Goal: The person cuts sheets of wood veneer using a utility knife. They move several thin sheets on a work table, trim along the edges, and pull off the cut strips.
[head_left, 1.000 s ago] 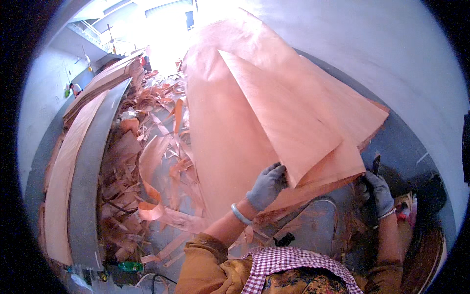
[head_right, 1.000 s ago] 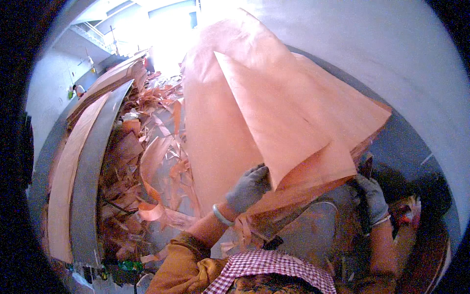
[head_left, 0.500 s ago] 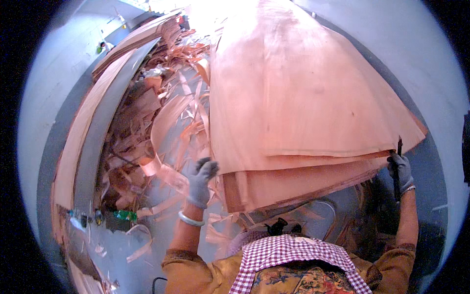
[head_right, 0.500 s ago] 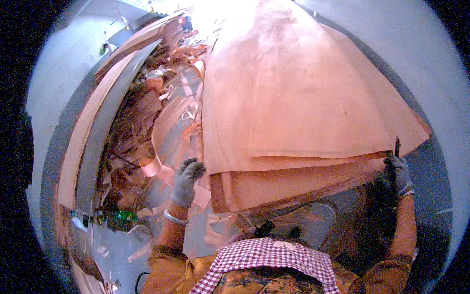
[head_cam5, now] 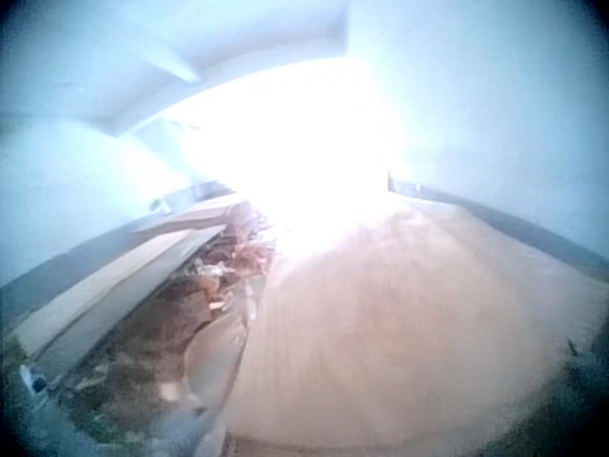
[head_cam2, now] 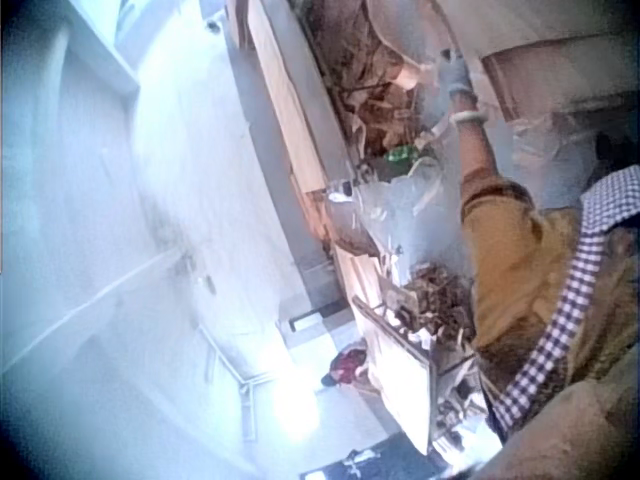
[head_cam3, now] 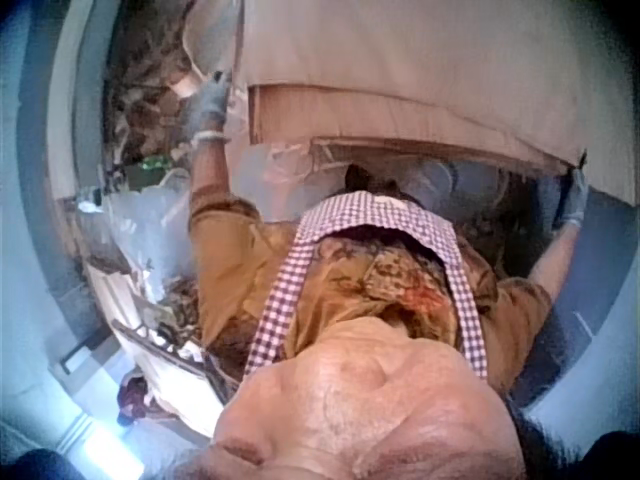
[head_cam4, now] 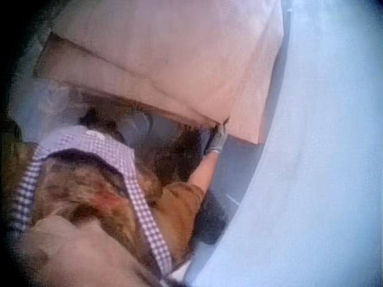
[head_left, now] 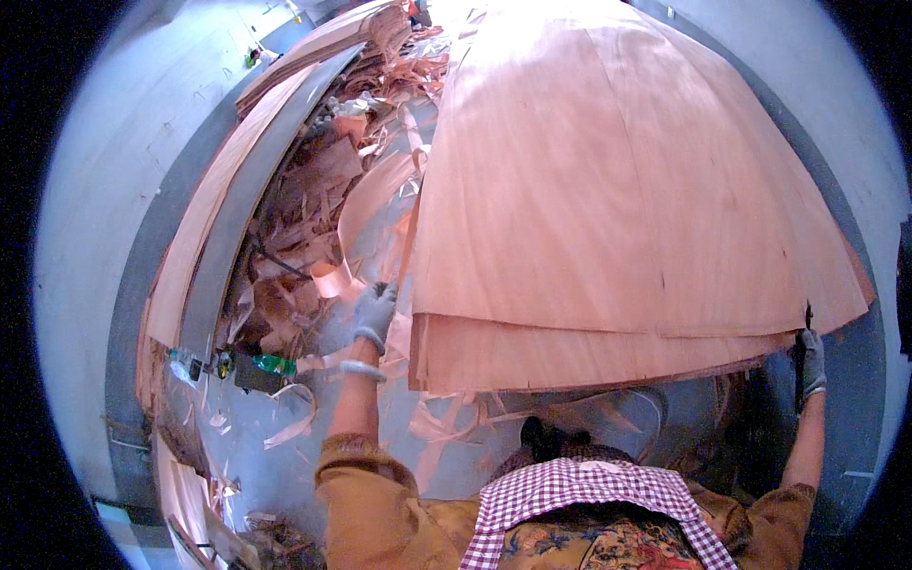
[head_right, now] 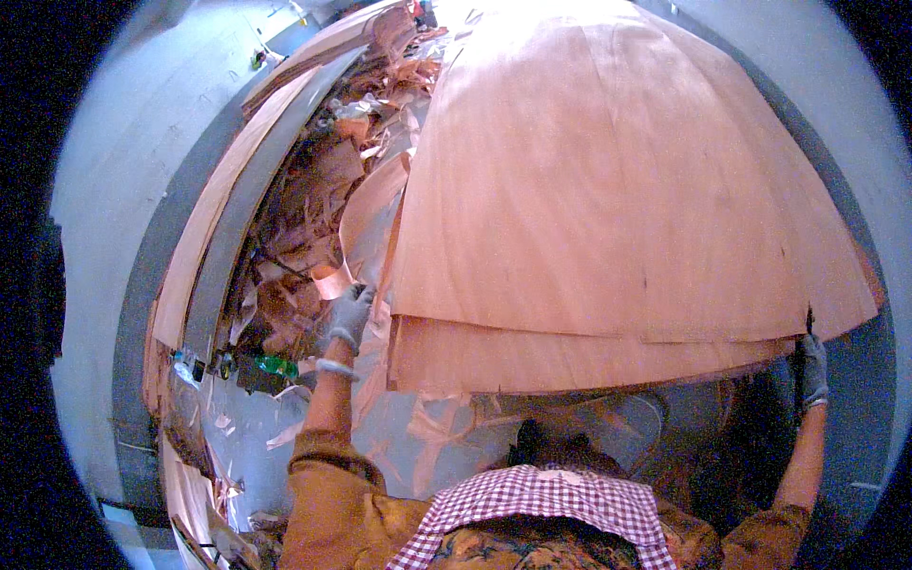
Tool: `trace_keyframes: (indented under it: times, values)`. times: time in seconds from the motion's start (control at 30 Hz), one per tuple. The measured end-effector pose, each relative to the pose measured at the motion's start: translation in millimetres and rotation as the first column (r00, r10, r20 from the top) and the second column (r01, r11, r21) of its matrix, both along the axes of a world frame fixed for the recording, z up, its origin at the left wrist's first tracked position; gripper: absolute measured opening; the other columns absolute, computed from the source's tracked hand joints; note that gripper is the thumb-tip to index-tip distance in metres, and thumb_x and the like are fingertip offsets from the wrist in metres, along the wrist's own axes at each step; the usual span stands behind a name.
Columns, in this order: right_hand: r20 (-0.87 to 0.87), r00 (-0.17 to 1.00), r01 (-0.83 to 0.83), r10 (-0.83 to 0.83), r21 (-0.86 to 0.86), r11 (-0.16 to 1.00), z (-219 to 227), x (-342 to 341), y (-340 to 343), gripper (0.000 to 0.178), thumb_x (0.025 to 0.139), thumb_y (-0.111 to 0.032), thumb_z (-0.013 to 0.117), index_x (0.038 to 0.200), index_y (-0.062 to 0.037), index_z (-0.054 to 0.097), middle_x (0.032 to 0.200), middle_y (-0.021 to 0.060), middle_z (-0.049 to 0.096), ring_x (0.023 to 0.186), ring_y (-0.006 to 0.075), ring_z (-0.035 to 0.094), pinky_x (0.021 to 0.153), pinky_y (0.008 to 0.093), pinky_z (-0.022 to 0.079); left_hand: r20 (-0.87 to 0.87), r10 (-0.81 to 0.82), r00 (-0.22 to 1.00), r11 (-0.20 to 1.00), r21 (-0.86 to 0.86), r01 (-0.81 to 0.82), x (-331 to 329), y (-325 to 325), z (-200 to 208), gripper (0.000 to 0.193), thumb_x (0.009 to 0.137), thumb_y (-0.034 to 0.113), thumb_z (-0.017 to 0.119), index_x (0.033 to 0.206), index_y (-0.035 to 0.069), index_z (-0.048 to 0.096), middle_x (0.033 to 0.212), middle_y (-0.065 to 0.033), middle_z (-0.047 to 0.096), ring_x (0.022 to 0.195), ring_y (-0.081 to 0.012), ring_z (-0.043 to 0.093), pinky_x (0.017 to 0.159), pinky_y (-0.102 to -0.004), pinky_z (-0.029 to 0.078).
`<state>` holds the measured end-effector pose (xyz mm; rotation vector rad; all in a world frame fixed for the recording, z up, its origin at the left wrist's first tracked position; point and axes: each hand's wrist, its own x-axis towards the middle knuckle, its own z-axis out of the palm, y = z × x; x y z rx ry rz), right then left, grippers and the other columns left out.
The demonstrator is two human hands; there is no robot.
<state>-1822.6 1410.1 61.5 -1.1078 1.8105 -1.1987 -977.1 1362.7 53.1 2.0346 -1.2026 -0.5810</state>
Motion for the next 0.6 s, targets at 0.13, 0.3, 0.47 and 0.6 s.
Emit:
trace_keyframes:
  times: [0.13, 0.3, 0.47, 0.6]
  values:
    - [0.148, 0.988, -0.028, 0.032, -0.028, 0.999, 28, 74, -12, 0.040, 0.089, -0.029, 0.052, 0.123, -0.0090, 0.052, 0.098, -0.0029, 0.057, 0.073, 0.0067, 0.044, 0.059, 0.0220, 0.036, -0.040, 0.179, 0.983, 0.972, 0.160, -0.171, 41, -45, -92, 0.046, 0.083, 0.041, 0.053, 0.105, 0.002, 0.062, 0.100, -0.0197, 0.064, 0.093, -0.0281, 0.062, 0.079, -0.0384, 0.047]
    - [0.007, 0.999, -0.038, 0.038, -0.029, 0.999, 33, 67, -15, 0.046, 0.083, -0.040, 0.059, 0.118, -0.0109, 0.052, 0.064, -0.0045, 0.046, 0.047, 0.0072, 0.038, 0.043, 0.0223, 0.030, 0.213, 0.231, 0.949, 0.959, 0.111, -0.259, 58, -36, -106, 0.033, 0.082, 0.029, 0.052, 0.097, 0.002, 0.064, 0.097, -0.0224, 0.063, 0.091, -0.0346, 0.061, 0.078, -0.0401, 0.047]
    - [0.109, 0.993, -0.020, 0.032, -0.109, 0.994, 41, 86, -10, 0.052, 0.082, -0.035, 0.058, 0.125, -0.0100, 0.048, 0.069, -0.0020, 0.051, 0.047, 0.0085, 0.043, 0.043, 0.0218, 0.034, -0.153, 0.050, 0.987, 0.980, 0.200, -0.019, 48, -11, -91, 0.050, 0.084, 0.052, 0.048, 0.074, 0.005, 0.060, 0.067, -0.0108, 0.060, 0.064, -0.0220, 0.059, 0.057, -0.0371, 0.044]
    - [0.042, 0.998, -0.046, 0.050, -0.080, 0.996, 56, 81, -9, 0.050, 0.082, -0.023, 0.052, 0.129, -0.0101, 0.045, 0.081, 0.0014, 0.056, 0.051, 0.0091, 0.048, 0.044, 0.0230, 0.038, -0.588, 0.076, 0.805, 0.947, 0.296, 0.127, 5, 15, -64, 0.066, 0.078, 0.074, 0.039, 0.067, 0.011, 0.057, 0.059, -0.0032, 0.055, 0.051, -0.0170, 0.052, 0.045, -0.0297, 0.038]
